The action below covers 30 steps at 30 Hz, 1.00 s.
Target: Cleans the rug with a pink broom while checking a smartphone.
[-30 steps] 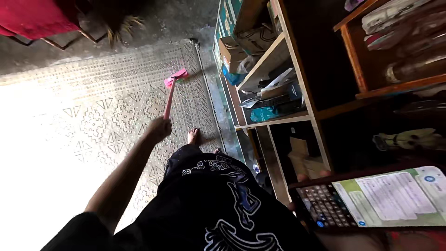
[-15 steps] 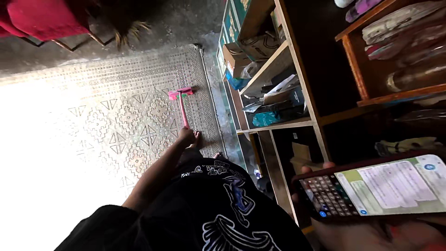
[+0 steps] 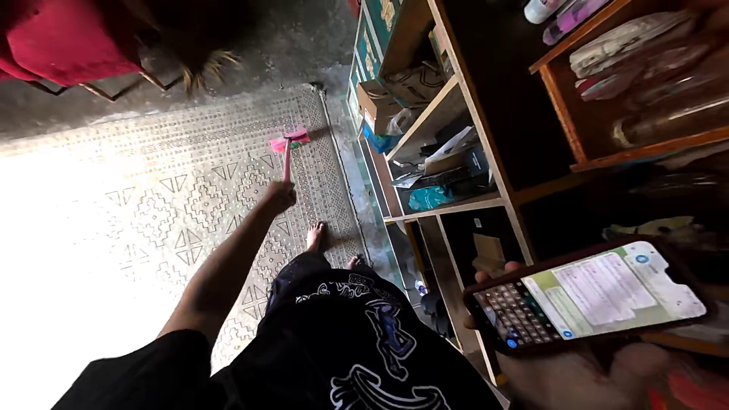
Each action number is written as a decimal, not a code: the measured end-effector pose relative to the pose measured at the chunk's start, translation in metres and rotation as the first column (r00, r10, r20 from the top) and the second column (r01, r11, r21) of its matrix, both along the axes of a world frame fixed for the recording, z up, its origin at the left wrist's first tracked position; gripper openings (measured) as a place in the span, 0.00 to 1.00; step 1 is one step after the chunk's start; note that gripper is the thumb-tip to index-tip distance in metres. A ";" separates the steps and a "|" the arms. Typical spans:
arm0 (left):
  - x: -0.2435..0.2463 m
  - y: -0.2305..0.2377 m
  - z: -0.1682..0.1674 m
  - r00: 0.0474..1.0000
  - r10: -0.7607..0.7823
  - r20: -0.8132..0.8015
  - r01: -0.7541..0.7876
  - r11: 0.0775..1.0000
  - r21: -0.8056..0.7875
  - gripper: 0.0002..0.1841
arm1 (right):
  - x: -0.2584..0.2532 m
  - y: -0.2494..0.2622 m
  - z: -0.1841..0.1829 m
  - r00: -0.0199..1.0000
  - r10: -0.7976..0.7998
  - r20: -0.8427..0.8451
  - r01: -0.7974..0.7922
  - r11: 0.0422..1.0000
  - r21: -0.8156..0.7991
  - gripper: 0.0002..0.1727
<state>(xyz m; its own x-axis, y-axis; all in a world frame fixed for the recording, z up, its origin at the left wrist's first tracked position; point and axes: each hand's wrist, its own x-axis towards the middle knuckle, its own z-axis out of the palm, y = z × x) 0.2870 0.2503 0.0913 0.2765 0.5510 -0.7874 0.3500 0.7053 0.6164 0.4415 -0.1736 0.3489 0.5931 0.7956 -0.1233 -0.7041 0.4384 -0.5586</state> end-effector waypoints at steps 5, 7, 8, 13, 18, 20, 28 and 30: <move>-0.110 -0.110 0.029 0.989 -0.109 -0.099 0.101 0.992 -0.077 0.23 | 0.013 -0.003 -0.007 0.999 0.036 -0.010 -0.036 0.999 0.019 0.54; -0.132 -0.141 0.041 0.973 -0.151 -0.174 0.133 0.985 -0.111 0.28 | 0.016 -0.001 -0.008 0.998 0.057 -0.001 -0.057 0.998 0.021 0.52; -0.137 -0.149 0.041 0.959 -0.189 -0.210 0.166 0.978 -0.123 0.28 | 0.018 0.001 -0.008 0.998 0.061 -0.003 -0.061 0.998 0.017 0.52; -0.108 -0.127 -0.002 0.981 -0.115 -0.155 0.094 0.986 -0.137 0.25 | 0.023 0.017 -0.009 0.997 0.076 0.008 -0.076 0.997 -0.004 0.52; -0.005 -0.076 0.001 0.997 0.067 0.041 -0.060 0.986 -0.156 0.08 | 0.022 0.035 -0.011 0.995 0.092 0.022 -0.092 0.996 -0.003 0.52; 0.023 -0.069 0.003 0.997 0.057 0.049 -0.049 0.987 -0.153 0.08 | 0.018 0.037 -0.016 0.996 0.092 0.018 -0.092 0.996 0.016 0.53; -0.061 -0.090 -0.008 0.703 -0.685 -0.191 0.680 0.726 -0.100 0.31 | 0.011 0.034 -0.020 0.997 0.065 -0.039 -0.064 0.997 0.036 0.51; -0.067 -0.094 0.003 0.595 -0.762 -0.257 0.764 0.635 -0.112 0.34 | 0.012 0.032 -0.023 0.997 0.071 -0.035 -0.069 0.997 0.046 0.51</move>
